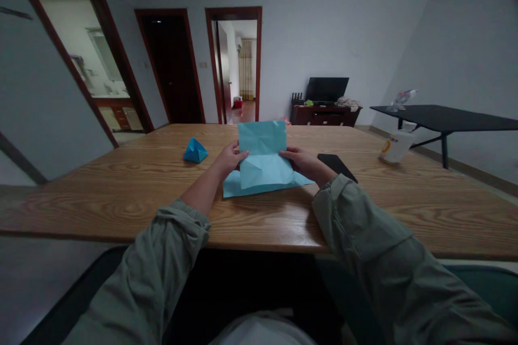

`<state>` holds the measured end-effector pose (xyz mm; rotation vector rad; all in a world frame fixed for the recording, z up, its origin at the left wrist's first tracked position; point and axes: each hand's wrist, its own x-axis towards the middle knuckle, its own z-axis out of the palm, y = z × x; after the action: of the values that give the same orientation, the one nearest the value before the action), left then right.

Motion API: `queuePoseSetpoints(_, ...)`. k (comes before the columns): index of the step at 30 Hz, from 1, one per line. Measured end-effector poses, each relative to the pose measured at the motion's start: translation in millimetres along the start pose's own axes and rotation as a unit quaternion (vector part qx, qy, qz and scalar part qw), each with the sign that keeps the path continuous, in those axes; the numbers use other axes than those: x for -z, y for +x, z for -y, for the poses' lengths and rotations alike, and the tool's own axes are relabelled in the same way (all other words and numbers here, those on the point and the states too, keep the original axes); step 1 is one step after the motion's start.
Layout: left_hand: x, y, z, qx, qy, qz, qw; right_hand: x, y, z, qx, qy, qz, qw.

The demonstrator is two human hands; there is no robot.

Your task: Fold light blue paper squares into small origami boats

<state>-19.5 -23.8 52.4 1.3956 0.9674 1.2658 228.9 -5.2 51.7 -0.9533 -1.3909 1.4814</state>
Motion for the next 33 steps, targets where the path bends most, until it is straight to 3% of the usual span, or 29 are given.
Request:
queuePoseSetpoints(9, 4.6, 6, 5, -0.004, -0.009, 0.001, 1.0, 3, 1, -1, 0.022, 0.001, 0.001, 1.0)
queuePoseSetpoints(16, 9.0, 5, 3, -0.012, -0.026, 0.009, 1.0, -2, -6, 5, 0.021, 0.02, -0.038, 0.999)
queuePoseSetpoints(23, 13.9, 9, 7, 0.009, -0.008, 0.002, 1.0, -1, -5, 3, 0.024, 0.017, -0.027, 0.999)
queuePoseSetpoints(27, 15.0, 8, 4, 0.014, 0.006, 0.032, 0.999, 3, -2, -1, 0.038, -0.02, -0.021, 0.999)
queuePoseSetpoints(31, 18.2, 7, 3, 0.003, 0.136, 0.054, 0.989, 4, 1, -5, 0.048, -0.11, -0.025, 0.993)
queuePoseSetpoints(33, 16.9, 7, 5, -0.027, 0.265, 0.066, 0.962, 5, 4, -9, 0.048, -0.181, -0.03, 0.982)
